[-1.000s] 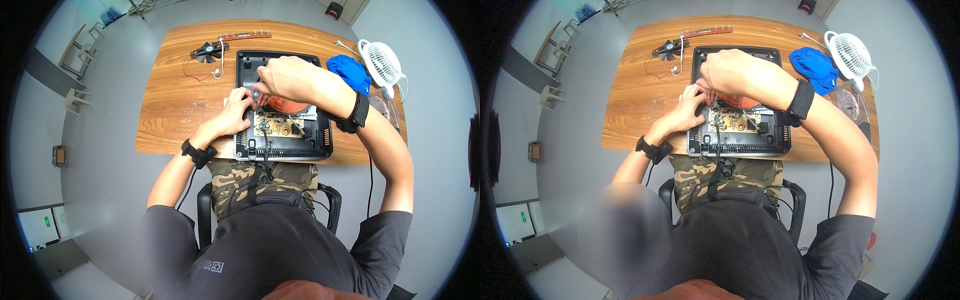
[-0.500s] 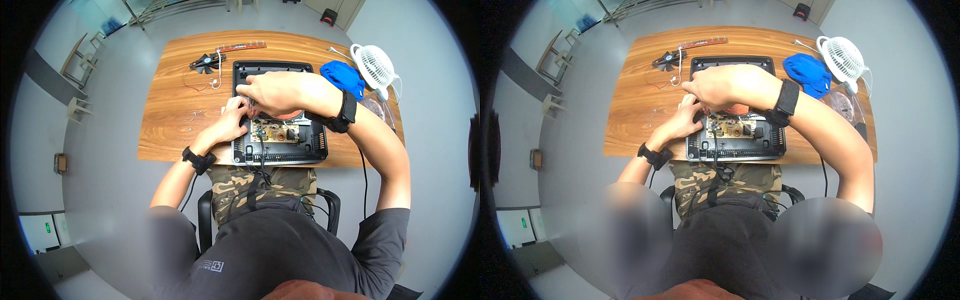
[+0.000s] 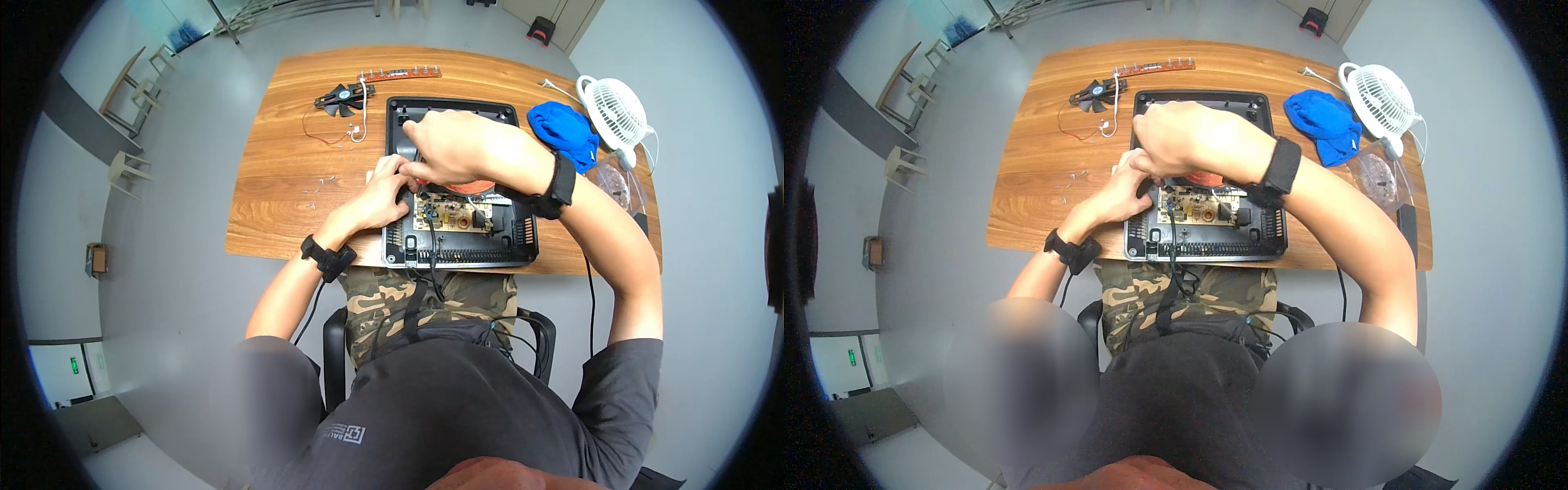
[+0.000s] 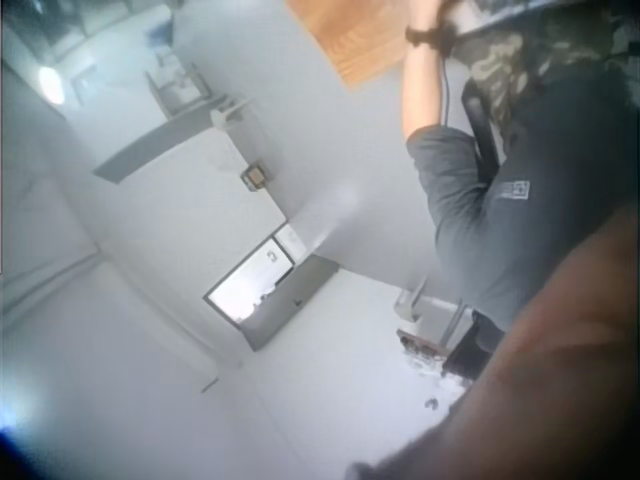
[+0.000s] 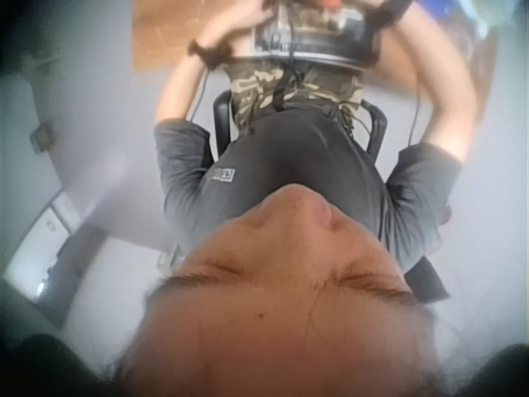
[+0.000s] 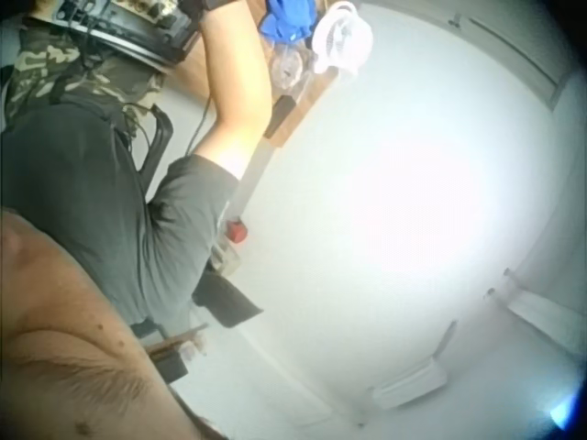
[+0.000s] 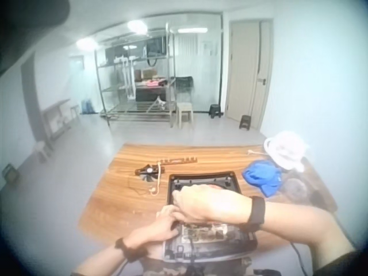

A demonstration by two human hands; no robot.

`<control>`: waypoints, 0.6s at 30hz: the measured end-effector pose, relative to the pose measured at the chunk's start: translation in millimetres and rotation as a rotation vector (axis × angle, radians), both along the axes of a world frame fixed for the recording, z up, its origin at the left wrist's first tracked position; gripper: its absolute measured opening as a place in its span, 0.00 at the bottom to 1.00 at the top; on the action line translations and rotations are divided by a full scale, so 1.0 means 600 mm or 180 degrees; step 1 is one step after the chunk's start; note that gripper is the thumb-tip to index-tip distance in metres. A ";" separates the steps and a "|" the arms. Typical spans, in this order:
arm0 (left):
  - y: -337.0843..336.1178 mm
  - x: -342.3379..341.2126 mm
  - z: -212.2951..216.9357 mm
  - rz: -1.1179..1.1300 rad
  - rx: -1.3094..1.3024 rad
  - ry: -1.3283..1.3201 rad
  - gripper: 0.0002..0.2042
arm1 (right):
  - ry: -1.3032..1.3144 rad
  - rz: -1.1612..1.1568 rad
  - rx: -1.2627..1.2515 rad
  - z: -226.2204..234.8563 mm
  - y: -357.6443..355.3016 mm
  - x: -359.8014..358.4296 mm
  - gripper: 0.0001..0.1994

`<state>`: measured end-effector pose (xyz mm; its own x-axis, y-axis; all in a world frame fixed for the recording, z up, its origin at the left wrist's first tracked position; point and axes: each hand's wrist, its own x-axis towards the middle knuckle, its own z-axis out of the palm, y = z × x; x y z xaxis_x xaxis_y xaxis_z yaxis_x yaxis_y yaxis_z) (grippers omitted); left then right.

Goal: The person wipes the interior of a black plastic housing with a blue cloth, then places a copper-colored circular component and a circuit board inside. They use a red and black screwdriver to fasten screws into the assembly, securing the components within the housing.

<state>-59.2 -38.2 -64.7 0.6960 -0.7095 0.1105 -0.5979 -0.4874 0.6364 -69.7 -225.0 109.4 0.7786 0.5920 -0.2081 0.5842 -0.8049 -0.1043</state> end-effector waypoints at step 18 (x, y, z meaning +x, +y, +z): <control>0.001 0.001 -0.015 0.0013 -0.0145 -0.0114 0.14 | -0.0289 0.0080 0.0341 -0.020 0.003 0.006 0.21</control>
